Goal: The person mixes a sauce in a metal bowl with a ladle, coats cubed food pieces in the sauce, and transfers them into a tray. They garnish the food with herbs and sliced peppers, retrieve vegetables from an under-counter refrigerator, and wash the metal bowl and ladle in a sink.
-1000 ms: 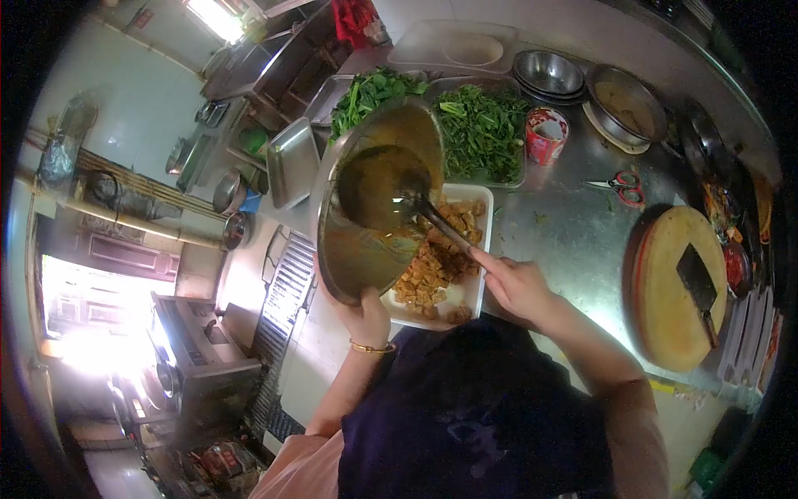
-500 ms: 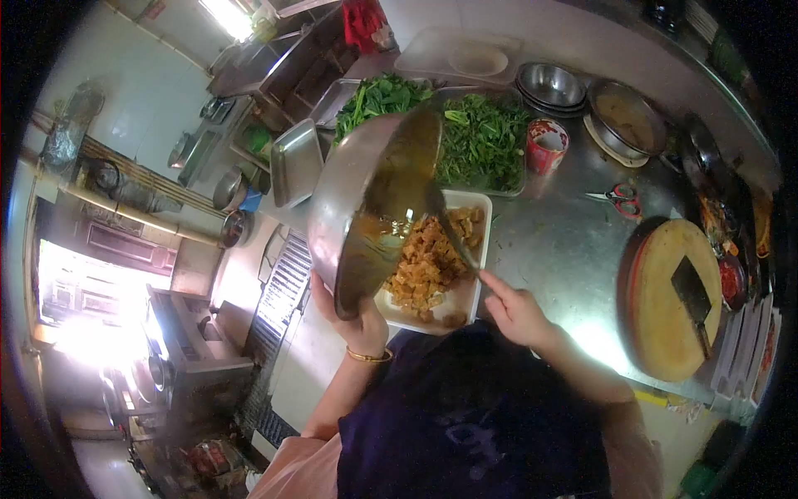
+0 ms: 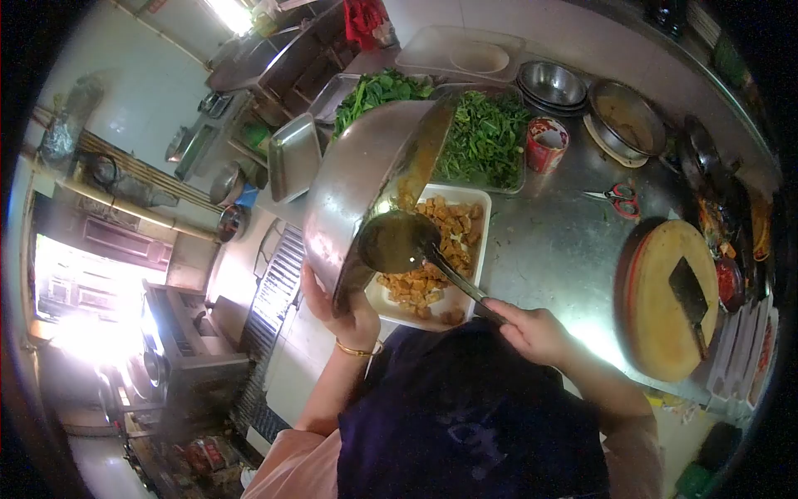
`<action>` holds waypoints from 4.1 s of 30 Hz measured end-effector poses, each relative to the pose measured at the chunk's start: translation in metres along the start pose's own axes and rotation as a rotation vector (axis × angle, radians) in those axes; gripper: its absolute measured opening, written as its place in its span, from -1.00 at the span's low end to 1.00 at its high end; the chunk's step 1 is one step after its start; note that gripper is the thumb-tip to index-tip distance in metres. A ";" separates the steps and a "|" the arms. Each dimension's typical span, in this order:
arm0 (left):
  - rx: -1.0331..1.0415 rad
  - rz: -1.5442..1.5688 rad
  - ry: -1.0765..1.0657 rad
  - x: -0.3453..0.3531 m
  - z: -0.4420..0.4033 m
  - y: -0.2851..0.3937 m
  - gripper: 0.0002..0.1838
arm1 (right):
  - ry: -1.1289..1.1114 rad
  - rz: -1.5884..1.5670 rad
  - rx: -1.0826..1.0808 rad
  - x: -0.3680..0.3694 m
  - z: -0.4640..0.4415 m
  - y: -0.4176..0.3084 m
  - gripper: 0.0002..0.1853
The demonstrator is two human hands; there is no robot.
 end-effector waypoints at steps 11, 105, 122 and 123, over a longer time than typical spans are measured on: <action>0.040 -0.040 -0.016 -0.003 0.009 -0.008 -0.19 | 0.130 0.175 -0.119 -0.013 0.011 0.014 -0.45; -1.493 0.615 0.713 -0.132 0.082 -0.107 -0.70 | 0.641 -0.549 0.355 0.095 -0.111 0.109 -0.66; -1.897 0.470 0.226 -0.080 0.090 -0.123 -0.90 | 0.740 -1.070 0.721 0.081 0.053 0.173 -0.60; -1.892 0.429 0.158 -0.074 0.094 -0.138 -0.92 | 0.756 -1.098 0.746 0.076 0.067 0.171 -0.60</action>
Point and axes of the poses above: each hand's wrist, its own z-axis away from the middle knuckle, its own x-axis out of the palm, y = z × x, the point moved 7 cm from there along -z, towards the middle knuckle, and after that the axes turned 6 degrees about y, right-handed, at the moved point
